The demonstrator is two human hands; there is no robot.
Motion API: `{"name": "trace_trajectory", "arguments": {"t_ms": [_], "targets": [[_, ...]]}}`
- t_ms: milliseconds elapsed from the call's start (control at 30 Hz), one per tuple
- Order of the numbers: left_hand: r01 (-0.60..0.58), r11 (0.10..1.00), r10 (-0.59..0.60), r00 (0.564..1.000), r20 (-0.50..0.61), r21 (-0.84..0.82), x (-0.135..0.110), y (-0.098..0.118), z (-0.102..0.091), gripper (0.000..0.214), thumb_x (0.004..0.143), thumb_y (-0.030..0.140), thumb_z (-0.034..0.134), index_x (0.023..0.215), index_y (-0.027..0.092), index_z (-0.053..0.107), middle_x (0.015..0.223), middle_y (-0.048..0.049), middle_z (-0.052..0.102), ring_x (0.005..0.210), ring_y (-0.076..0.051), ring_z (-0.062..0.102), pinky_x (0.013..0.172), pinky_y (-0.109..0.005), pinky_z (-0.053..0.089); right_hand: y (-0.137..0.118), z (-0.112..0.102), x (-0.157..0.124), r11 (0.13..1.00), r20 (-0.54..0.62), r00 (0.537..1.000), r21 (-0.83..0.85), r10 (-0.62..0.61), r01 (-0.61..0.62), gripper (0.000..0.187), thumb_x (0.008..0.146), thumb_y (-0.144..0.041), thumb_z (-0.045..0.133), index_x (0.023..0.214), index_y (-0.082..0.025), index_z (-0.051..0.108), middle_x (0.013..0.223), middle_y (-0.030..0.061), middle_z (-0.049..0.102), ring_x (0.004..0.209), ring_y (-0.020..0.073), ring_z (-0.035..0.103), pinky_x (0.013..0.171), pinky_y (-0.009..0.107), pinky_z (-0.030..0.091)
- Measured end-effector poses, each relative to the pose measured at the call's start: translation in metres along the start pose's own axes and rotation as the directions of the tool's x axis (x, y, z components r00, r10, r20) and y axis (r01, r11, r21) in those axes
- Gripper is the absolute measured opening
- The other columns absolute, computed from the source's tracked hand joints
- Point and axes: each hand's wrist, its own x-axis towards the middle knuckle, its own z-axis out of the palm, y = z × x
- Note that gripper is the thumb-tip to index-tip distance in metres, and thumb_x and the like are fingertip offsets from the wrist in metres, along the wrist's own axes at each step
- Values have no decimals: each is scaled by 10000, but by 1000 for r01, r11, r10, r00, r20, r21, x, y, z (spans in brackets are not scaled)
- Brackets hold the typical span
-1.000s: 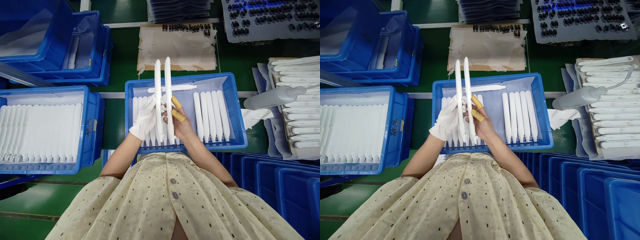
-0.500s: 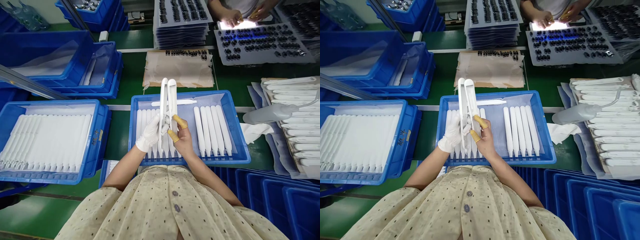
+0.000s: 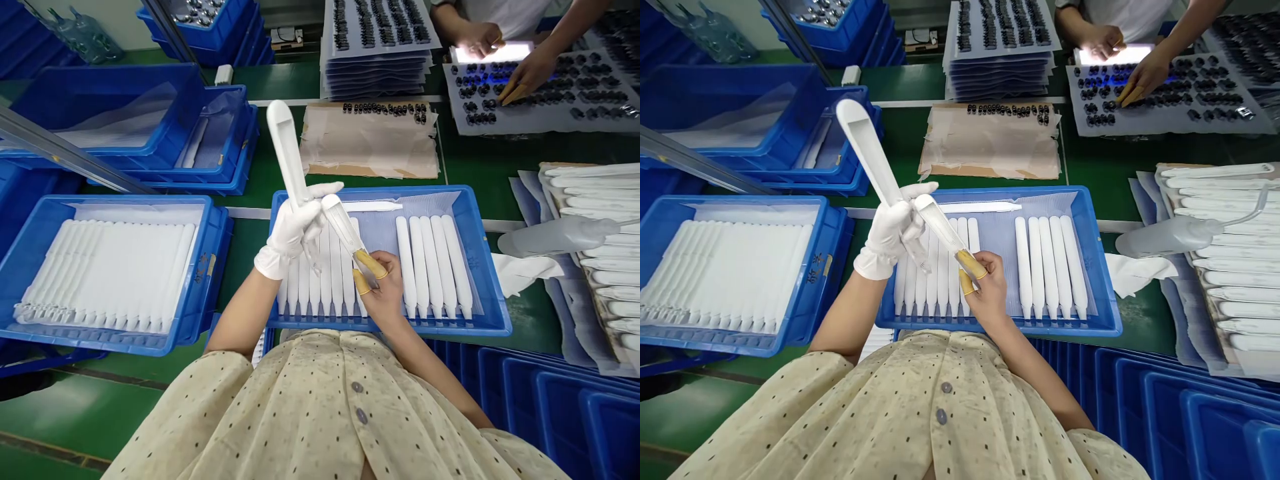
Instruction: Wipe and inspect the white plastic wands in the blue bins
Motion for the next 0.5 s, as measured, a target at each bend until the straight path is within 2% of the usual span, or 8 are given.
{"name": "trace_trajectory", "arguments": {"t_ms": [100,167,200,333,433,500], "targets": [[10,965,-5,1000,-20,262,-1,6,-4,301,791,435,856,953,181,838,791,-37,738,488,-66,463,487,-232,398,6,-13,-1,993,25,996,-86,-80,82,355,952,-167,621,1269,-315,679,1142,72,593,936,199,638,782,375,569],[22,937,-20,1000,-9,348,-2,8,-7,248,788,397,842,884,169,828,848,-60,761,582,-103,561,564,-245,462,9,-24,1,971,69,990,-193,-127,138,341,950,-150,623,1242,-314,688,1141,64,633,911,191,649,716,334,543],[36,933,-35,999,-8,359,-2,9,-7,235,777,389,840,847,166,815,809,-54,746,593,-110,572,565,-244,465,10,-29,2,953,91,984,-252,-152,170,331,946,-143,624,1223,-310,696,1140,60,654,909,191,657,680,313,520],[121,943,-104,992,-72,309,-2,7,-5,284,694,365,887,658,169,684,553,24,564,488,-77,484,463,-206,383,12,-41,6,876,170,963,-405,-209,262,311,936,-152,624,1198,-299,704,1160,48,701,938,201,688,610,271,456],[202,963,-184,977,-112,179,0,2,-5,401,744,392,844,561,185,553,445,57,428,386,-54,375,383,-198,278,11,-42,6,879,205,960,-400,-191,260,312,943,-159,617,1208,-299,704,1160,53,705,958,209,694,631,281,484],[243,968,-236,966,-108,57,1,-4,-9,436,775,388,815,541,191,504,422,66,391,347,-46,332,359,-201,234,11,-41,5,902,198,963,-356,-181,243,316,953,-161,615,1221,-302,705,1156,58,699,951,204,694,645,289,510]]}}
